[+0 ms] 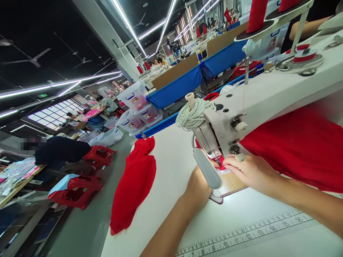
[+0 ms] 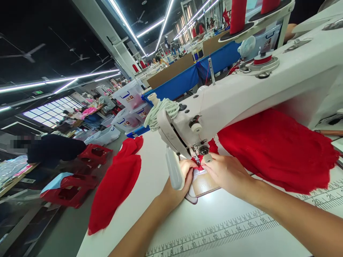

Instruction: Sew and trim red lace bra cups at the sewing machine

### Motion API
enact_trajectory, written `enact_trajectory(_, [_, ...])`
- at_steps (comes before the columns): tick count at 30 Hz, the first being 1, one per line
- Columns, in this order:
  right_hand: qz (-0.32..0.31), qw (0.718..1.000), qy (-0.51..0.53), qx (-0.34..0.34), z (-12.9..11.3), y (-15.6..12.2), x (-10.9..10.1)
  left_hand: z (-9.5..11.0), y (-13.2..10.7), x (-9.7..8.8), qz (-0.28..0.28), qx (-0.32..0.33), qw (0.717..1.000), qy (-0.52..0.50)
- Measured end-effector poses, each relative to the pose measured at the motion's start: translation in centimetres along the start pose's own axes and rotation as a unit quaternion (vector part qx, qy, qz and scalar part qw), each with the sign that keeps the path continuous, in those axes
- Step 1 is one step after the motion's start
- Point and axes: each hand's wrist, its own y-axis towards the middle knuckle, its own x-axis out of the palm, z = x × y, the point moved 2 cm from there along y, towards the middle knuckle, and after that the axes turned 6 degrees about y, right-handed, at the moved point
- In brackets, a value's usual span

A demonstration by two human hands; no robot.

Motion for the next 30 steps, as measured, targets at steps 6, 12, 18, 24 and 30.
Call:
enact_trajectory(6, [0.016,1.000,-0.019,0.013,-0.6,0.2,-0.5,0.6,0.4,0.9,0.022,-0.138,0.990,-0.029])
enact_trajectory(12, [0.078,0.993,-0.085,-0.023,-0.8,-1.1,-0.7,0.8,0.6,1.0,0.047,-0.133,0.988,-0.054])
enact_trajectory(18, [0.062,0.989,-0.132,0.006,-1.2,-0.1,-0.5,0.4,0.9,0.8,0.062,-0.131,0.986,-0.085])
enact_trajectory(24, [0.075,0.987,-0.138,0.026,-0.6,0.8,-0.4,0.2,1.0,0.8,0.059,-0.117,0.989,-0.076])
enact_trajectory(30, [0.140,0.978,-0.156,-0.015,0.1,0.5,-1.7,0.1,0.7,0.6,0.057,-0.095,0.993,-0.038])
